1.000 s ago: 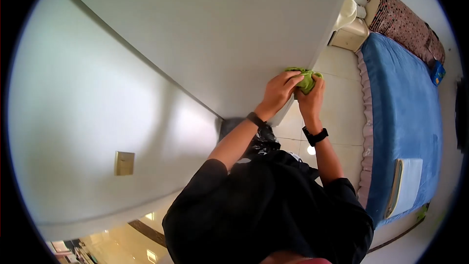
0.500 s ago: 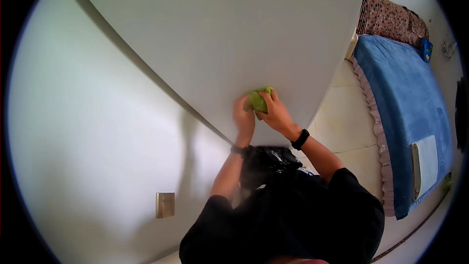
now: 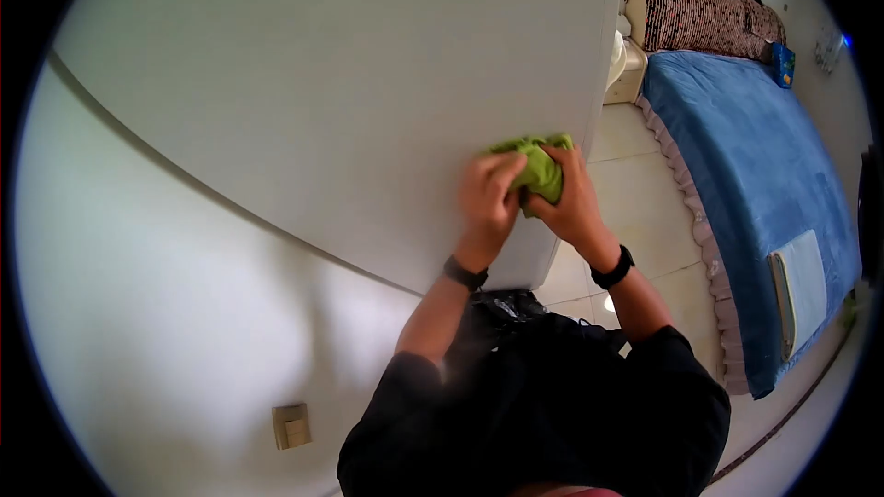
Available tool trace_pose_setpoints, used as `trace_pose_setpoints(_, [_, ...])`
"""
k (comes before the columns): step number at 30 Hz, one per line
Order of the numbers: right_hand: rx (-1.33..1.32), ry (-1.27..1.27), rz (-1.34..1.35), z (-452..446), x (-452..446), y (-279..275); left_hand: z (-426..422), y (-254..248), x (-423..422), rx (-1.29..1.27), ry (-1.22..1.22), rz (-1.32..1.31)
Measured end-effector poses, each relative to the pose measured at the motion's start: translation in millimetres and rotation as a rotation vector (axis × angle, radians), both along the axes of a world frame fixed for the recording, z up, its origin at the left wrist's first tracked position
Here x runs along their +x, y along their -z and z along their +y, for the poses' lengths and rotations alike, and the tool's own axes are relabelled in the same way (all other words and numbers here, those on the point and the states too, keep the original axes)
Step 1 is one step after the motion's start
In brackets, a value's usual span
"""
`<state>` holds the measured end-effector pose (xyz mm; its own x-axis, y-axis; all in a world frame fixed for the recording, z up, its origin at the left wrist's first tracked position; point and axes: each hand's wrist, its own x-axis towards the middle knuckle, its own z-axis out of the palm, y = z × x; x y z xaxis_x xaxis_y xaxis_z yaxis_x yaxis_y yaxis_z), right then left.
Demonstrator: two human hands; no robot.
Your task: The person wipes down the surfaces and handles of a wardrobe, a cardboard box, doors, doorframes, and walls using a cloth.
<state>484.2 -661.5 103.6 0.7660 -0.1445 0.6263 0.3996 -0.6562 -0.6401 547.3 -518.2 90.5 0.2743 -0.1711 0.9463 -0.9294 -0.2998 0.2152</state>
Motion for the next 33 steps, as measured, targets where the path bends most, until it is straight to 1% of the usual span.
trace_pose_setpoints(5, [0.008, 0.040, 0.192, -18.5, -12.8, 73.5, -16.2, 71.4, -8.5, 0.120, 0.058, 0.108])
trace_pose_setpoints(8, [-0.036, -0.010, 0.227, -10.8, -7.1, 91.0, -3.0, 99.6, -3.1, 0.128, 0.068, 0.144])
trace_pose_setpoints(11, [-0.060, -0.086, 0.250, 10.4, 0.8, 68.5, 21.8, 83.4, -6.4, 0.107, 0.009, 0.165])
trace_pose_setpoints(14, [-0.093, -0.120, 0.219, 47.1, 12.3, 48.3, 60.7, 57.7, -1.2, 0.109, -0.088, 0.096])
trace_pose_setpoints(18, [-0.095, -0.217, 0.123, 97.1, 26.0, 3.5, 98.9, 18.3, 4.3, -0.073, -0.257, 0.008])
trace_pose_setpoints(21, [-0.031, -0.251, 0.067, 121.2, 30.4, -30.5, 112.9, -8.0, 7.6, -0.230, -0.260, 0.132])
trace_pose_setpoints(24, [0.058, -0.281, 0.057, 115.4, 29.3, -42.0, 104.9, -24.3, 11.1, -0.230, -0.258, 0.092])
trace_pose_setpoints(25, [0.062, -0.241, 0.010, 109.1, 28.9, -39.8, 95.1, -28.2, 9.5, -0.233, -0.231, 0.053])
trace_pose_setpoints(28, [0.057, -0.151, -0.103, 80.0, 24.7, -12.8, 65.9, -26.9, 7.1, -0.123, -0.157, -0.038])
trace_pose_setpoints(30, [0.044, -0.127, -0.148, 57.4, 21.8, 9.3, 49.9, -11.6, 3.5, -0.032, -0.120, -0.004])
trace_pose_setpoints(33, [-0.004, -0.079, -0.080, 42.6, 12.1, 42.2, 34.3, 19.8, 0.9, -0.009, -0.045, 0.056])
